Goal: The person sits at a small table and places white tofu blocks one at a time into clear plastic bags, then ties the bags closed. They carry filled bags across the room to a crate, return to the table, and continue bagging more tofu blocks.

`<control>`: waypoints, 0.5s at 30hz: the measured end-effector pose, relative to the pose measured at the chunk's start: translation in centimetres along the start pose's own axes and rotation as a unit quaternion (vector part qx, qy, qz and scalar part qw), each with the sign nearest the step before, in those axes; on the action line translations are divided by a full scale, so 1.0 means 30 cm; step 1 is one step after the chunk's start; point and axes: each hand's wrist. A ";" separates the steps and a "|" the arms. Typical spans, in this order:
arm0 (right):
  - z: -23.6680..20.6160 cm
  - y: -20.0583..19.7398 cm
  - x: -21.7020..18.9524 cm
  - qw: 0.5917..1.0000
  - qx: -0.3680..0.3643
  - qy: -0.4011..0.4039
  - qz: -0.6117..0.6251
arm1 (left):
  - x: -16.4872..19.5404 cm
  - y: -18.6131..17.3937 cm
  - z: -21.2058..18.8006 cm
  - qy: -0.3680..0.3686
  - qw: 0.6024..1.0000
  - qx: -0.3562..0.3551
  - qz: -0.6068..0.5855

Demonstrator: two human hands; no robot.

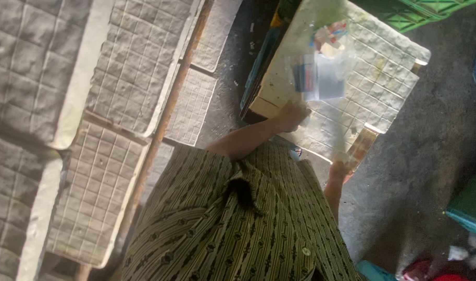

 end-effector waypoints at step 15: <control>-0.047 -0.284 0.042 0.807 -0.284 -0.087 0.510 | -0.030 -0.023 -0.008 -0.142 0.962 -0.003 -0.233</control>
Point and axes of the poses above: each hand's wrist, its own z-axis towards the middle knuckle, its own y-axis out of the palm, x = y × z, and after that the axes turned 7 degrees about -z, right-handed
